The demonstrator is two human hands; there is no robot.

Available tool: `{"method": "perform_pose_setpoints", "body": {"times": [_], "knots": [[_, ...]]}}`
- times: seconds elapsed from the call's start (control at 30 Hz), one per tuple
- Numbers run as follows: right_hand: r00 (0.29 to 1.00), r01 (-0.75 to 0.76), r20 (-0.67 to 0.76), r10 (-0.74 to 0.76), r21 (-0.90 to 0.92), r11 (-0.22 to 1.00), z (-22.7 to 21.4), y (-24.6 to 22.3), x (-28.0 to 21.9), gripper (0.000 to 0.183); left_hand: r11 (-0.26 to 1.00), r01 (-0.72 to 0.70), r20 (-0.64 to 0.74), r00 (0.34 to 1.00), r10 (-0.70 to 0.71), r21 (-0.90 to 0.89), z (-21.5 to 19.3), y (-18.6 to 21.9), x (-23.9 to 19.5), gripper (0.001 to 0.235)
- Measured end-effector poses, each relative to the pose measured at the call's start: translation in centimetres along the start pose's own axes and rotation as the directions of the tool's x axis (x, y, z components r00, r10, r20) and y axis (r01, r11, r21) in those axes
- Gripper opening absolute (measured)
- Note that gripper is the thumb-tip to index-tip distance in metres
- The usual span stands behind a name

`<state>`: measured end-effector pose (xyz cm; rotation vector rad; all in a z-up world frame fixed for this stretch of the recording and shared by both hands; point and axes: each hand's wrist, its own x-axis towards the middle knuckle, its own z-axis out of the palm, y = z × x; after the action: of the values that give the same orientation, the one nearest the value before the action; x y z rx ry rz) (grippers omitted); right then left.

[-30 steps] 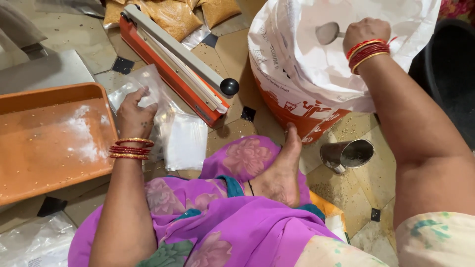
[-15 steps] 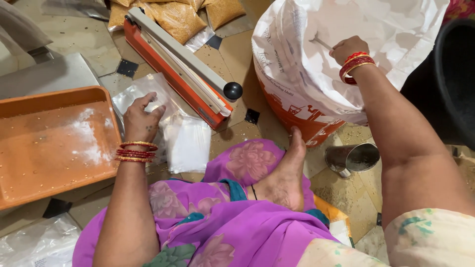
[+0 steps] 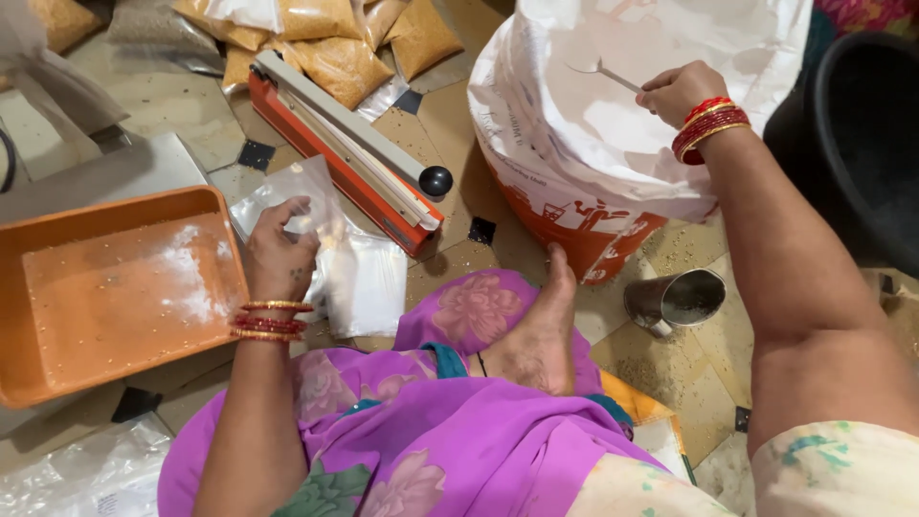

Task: Scoop white powder from a large bag into small plastic bags and seal them using a heat sealer.

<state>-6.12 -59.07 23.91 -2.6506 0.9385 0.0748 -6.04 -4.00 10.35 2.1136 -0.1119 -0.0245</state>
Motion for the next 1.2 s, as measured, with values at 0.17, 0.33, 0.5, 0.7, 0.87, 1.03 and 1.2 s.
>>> {"method": "perform_pose_setpoints", "body": {"times": [0.17,0.33,0.5,0.7,0.87,1.03,1.2], "knots": [[0.994,0.104,0.029,-0.102,-0.116,0.988,-4.1,1.1,-3.1,0.034,0.960,0.098,0.107,0.992,-0.071,-0.264,-1.2,9.0,-3.0,0.035],[0.987,0.156,0.071,-0.144,-0.205,0.966,-7.9,1.9,-6.7,0.037,0.889,-0.172,0.221,0.932,0.286,-0.424,-0.3,19.0,-2.9,0.037],[0.971,0.241,0.078,-0.228,-0.282,0.929,-10.8,5.0,-8.2,0.040,0.794,-0.546,0.097,0.805,0.586,-0.267,7.8,28.5,1.6,0.054],[0.961,0.276,0.103,-0.256,-0.358,0.892,-14.7,8.0,-10.4,0.042,0.903,-0.428,0.249,0.871,0.423,-0.034,21.1,33.1,6.8,0.048],[0.969,0.248,0.113,-0.221,-0.412,0.877,-17.4,9.3,-10.9,0.042,0.908,-0.399,0.302,0.888,0.348,0.126,28.4,31.8,9.9,0.028],[0.963,0.269,0.126,-0.238,-0.483,0.834,-18.3,9.2,-9.4,0.040,0.905,-0.325,0.378,0.902,0.209,0.275,31.8,31.4,10.6,0.017],[0.955,0.294,0.158,-0.250,-0.597,0.746,-16.9,5.9,-7.9,0.034,0.882,-0.381,0.441,0.866,0.235,0.279,33.8,31.3,10.3,0.017]]}}
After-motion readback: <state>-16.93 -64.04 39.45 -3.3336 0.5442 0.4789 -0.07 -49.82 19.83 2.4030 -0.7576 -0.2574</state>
